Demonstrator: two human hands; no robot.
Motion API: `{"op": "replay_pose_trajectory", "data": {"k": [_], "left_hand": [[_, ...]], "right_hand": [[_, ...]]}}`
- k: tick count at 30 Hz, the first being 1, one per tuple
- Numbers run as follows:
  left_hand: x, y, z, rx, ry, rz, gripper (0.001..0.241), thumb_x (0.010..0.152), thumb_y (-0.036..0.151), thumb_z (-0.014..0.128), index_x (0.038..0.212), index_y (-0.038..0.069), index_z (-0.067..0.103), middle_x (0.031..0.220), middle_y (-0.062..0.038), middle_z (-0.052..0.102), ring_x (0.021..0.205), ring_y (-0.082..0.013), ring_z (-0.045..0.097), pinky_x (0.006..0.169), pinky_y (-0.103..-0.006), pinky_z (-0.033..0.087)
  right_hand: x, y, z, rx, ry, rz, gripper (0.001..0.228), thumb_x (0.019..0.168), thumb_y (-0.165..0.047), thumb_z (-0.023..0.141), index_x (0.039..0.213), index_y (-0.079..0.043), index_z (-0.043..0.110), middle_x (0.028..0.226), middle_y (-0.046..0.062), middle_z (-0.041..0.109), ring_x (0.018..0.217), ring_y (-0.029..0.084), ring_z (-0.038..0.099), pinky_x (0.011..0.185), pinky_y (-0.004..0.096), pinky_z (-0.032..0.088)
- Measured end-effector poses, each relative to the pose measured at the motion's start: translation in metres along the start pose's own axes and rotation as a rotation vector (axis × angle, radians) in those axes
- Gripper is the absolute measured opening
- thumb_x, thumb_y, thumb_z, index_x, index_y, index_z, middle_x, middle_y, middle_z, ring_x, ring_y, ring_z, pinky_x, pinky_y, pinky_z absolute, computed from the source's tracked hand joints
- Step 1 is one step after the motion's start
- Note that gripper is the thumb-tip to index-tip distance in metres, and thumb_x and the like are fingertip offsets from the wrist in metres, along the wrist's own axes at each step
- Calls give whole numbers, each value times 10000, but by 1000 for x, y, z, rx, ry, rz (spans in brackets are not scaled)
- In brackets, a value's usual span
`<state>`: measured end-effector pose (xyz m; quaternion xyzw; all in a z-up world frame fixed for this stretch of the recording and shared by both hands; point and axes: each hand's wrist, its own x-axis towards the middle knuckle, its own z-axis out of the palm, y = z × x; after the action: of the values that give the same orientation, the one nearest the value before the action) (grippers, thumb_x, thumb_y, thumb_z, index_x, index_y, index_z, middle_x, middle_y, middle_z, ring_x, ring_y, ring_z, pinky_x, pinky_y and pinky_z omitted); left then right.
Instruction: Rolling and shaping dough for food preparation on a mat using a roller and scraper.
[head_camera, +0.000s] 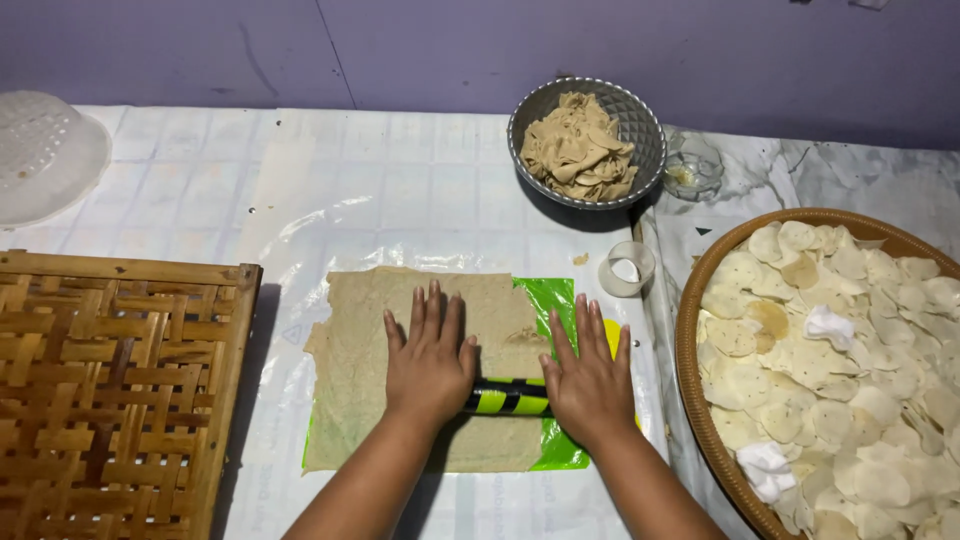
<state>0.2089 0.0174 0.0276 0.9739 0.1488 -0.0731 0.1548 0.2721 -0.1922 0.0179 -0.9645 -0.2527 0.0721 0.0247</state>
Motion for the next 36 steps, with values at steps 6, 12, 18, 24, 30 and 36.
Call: {"op": "replay_pose_trajectory", "data": {"k": [6,12,18,24,30,36], "left_hand": [[-73,-14,59,108,453,173,677,1016,494,405,1569,105,369,1708,-144,223,1602,-306,106,1209,-639,52],[-136,-21,44,-107,363,316,509,857,261,695,1334,135,570,1237,-51,604,1169,-248,554,1064,-443,354],[-84,-29,10,-258,455,380,485,755,193,766,1192,102,576,1113,-86,661,1086,-307,592,1031,-457,410],[-35,-37,57,119,486,132,664,994,407,471,1562,80,362,1684,-117,293,1568,-323,208,1219,-590,154],[26,-29,31,52,473,84,525,1053,390,420,1498,124,509,1603,-124,450,1500,-368,355,1224,-556,233],[105,-29,-12,109,-125,-119,646,1033,452,124,1621,249,300,1737,-45,148,1604,-307,75,1263,-579,-37]], "right_hand": [[-71,2,41,-21,332,-161,709,986,-481,440,1539,-45,364,1695,246,181,1583,360,146,1223,568,141],[-121,11,44,148,269,-216,715,794,-134,710,1474,-212,501,1292,-2,591,1262,195,544,1193,491,320],[-65,11,-12,372,313,-281,448,798,-54,687,1234,-108,602,1259,35,670,1259,239,584,1241,511,272],[-18,1,40,122,349,-187,714,973,-456,493,1546,-50,365,1614,90,396,1529,236,284,1259,522,80],[55,-2,7,41,97,-54,655,1080,-533,272,1526,-83,439,1596,137,442,1531,266,330,1266,564,42],[126,5,-10,109,-146,-25,644,1077,-569,109,1623,-278,288,1710,-8,239,1585,184,177,1278,515,10]]}}
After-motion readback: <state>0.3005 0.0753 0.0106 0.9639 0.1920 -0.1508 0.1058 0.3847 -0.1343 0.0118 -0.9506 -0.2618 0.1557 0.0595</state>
